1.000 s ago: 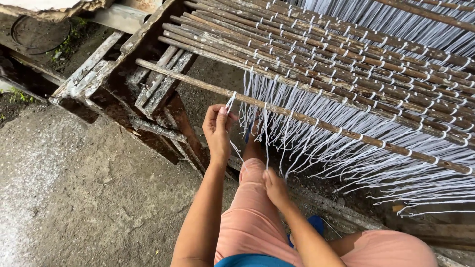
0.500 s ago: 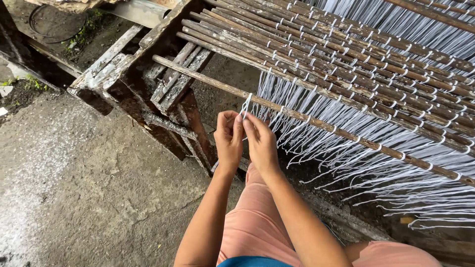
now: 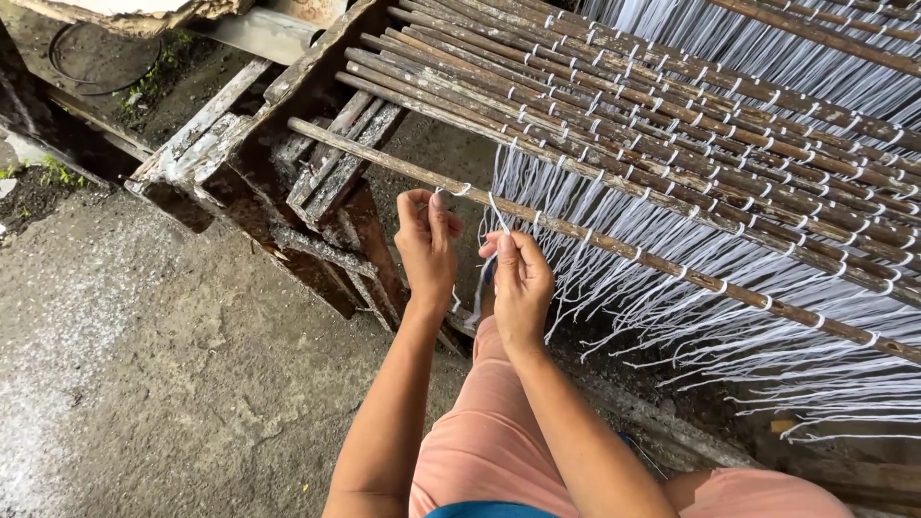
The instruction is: Tying bundles of white thread onto wooden rods on a large manual loom frame.
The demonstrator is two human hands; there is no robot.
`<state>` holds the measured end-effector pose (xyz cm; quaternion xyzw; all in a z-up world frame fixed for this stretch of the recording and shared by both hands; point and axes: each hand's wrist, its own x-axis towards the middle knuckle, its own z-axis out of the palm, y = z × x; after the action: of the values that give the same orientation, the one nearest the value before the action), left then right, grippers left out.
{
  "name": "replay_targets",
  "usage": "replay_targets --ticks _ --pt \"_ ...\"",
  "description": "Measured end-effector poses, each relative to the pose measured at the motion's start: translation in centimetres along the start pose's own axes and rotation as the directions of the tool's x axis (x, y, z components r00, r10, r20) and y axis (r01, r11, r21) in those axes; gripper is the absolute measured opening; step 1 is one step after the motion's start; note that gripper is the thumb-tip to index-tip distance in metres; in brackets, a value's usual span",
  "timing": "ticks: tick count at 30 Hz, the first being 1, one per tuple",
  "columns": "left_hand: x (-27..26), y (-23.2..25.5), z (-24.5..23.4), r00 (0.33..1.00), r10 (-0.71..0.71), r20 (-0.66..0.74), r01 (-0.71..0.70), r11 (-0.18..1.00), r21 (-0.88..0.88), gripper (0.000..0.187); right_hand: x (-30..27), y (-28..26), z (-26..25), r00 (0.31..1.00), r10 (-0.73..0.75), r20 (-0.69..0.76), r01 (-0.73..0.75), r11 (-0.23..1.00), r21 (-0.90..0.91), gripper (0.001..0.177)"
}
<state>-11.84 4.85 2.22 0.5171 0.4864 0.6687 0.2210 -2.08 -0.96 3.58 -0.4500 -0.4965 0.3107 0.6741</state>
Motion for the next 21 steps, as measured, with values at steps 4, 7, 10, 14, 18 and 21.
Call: replay_targets --ticks 4,7,10,14,18,21 --pt "-0.3 -0.7 0.0 1.000 -0.013 -0.001 0.013 1.000 0.007 0.016 -0.6 0.6 -0.3 1.000 -0.017 -0.002 0.017 1.000 -0.013 0.022" --pt "-0.5 -0.9 0.1 1.000 -0.006 0.010 0.006 1.000 -0.004 0.018 -0.7 0.7 -0.4 0.999 -0.038 0.003 0.038 0.999 -0.018 0.022" --pt "-0.7 -1.1 0.4 0.999 -0.019 0.051 0.018 1.000 0.020 0.017 -0.5 0.8 -0.9 0.992 -0.023 0.124 0.035 0.995 -0.094 0.023" --pt "-0.9 -1.7 0.3 0.994 0.110 -0.003 -0.110 0.994 0.028 0.019 -1.9 0.1 -3.7 0.905 0.001 0.425 0.198 0.884 -0.424 0.040" --pt "0.5 1.2 -2.4 0.920 0.387 -0.061 -0.368 0.906 0.210 0.031 -4.1 0.3 -11.1 0.867 0.120 0.484 0.188 0.821 -0.539 0.036" --pt "2.5 4.8 -4.3 0.837 0.522 0.167 -0.498 0.597 0.628 0.021 -5.5 -3.1 -18.2 0.932 0.114 0.344 0.030 0.921 -0.389 0.026"
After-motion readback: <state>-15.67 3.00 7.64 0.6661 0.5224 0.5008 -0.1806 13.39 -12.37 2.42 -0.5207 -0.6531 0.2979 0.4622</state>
